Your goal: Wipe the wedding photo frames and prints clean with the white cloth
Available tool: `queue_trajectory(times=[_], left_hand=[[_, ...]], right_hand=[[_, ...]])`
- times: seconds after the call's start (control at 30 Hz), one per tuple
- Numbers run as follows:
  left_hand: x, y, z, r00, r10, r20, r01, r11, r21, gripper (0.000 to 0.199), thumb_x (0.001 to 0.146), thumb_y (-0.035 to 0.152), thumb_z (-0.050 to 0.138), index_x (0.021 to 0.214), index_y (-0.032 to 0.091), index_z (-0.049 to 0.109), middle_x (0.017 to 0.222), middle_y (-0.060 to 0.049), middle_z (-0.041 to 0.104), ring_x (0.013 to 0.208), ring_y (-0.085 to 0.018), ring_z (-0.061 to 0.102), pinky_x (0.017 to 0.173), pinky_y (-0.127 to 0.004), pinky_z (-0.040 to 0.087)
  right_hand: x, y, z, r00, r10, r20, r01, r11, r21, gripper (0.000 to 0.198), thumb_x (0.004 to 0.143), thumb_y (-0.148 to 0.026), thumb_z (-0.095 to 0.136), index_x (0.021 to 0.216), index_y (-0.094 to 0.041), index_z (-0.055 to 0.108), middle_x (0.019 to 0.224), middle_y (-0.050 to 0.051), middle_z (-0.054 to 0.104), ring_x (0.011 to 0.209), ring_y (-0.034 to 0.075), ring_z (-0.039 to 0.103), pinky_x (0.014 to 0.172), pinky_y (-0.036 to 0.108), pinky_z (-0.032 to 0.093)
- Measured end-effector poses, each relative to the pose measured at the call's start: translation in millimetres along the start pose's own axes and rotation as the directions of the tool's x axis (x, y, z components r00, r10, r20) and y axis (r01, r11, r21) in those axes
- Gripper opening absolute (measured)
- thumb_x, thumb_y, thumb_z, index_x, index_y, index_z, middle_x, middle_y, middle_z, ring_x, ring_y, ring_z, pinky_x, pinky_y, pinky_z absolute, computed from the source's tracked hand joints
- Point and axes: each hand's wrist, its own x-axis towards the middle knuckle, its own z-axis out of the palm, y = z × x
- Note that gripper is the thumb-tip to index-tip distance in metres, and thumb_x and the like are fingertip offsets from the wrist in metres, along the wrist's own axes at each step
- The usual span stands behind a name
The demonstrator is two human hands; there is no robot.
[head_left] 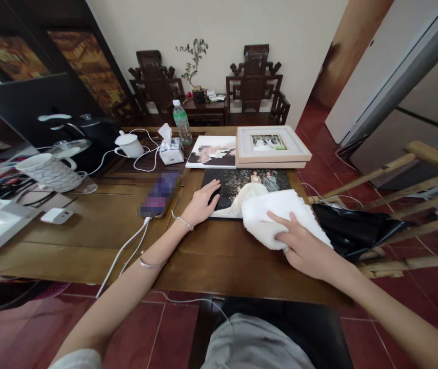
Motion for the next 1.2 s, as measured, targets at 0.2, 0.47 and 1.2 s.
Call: queue_trajectory(times=[0.2,0.47,1.2], left_hand=[[0,-2,-1,1.000,0.013,0.006,-0.013,1.000,-0.005,0.040,0.094,0.032,0.041,0.125,0.014,0.057,0.138,-0.014,0.053,0.133,-0.026,0.045,0.112,-0.049,0.036],[0,-2,-3,1.000,0.026,0.017,-0.026,1.000,-0.006,0.041,0.095,0.034,0.040,0.125,0.012,0.057,0.138,-0.016,0.053,0.134,-0.025,0.044,0.113,-0.047,0.035],[-1,-2,-1,1.000,0.009,0.014,-0.009,1.000,0.016,0.041,0.094,0.032,0.041,0.126,0.011,0.055,0.139,-0.015,0.051,0.134,-0.024,0.043,0.113,-0.046,0.034]], right_hand=[[65,37,-18,0.998,0.052,-0.034,-0.055,0.992,-0.115,0.041,0.074,-0.005,0.039,0.101,-0.017,0.067,0.116,0.013,0.066,0.120,0.031,0.052,0.102,0.052,0.036],[120,74,-33,0.994,0.069,-0.089,-0.081,0.987,-0.137,0.042,0.071,-0.004,0.039,0.100,-0.013,0.069,0.100,0.012,0.071,0.096,0.027,0.061,0.086,0.035,0.044],[96,6,-9,1.000,0.008,0.003,-0.008,1.000,-0.023,0.048,0.074,-0.003,0.037,0.111,-0.015,0.066,0.128,0.018,0.060,0.134,0.031,0.039,0.105,0.059,0.028]])
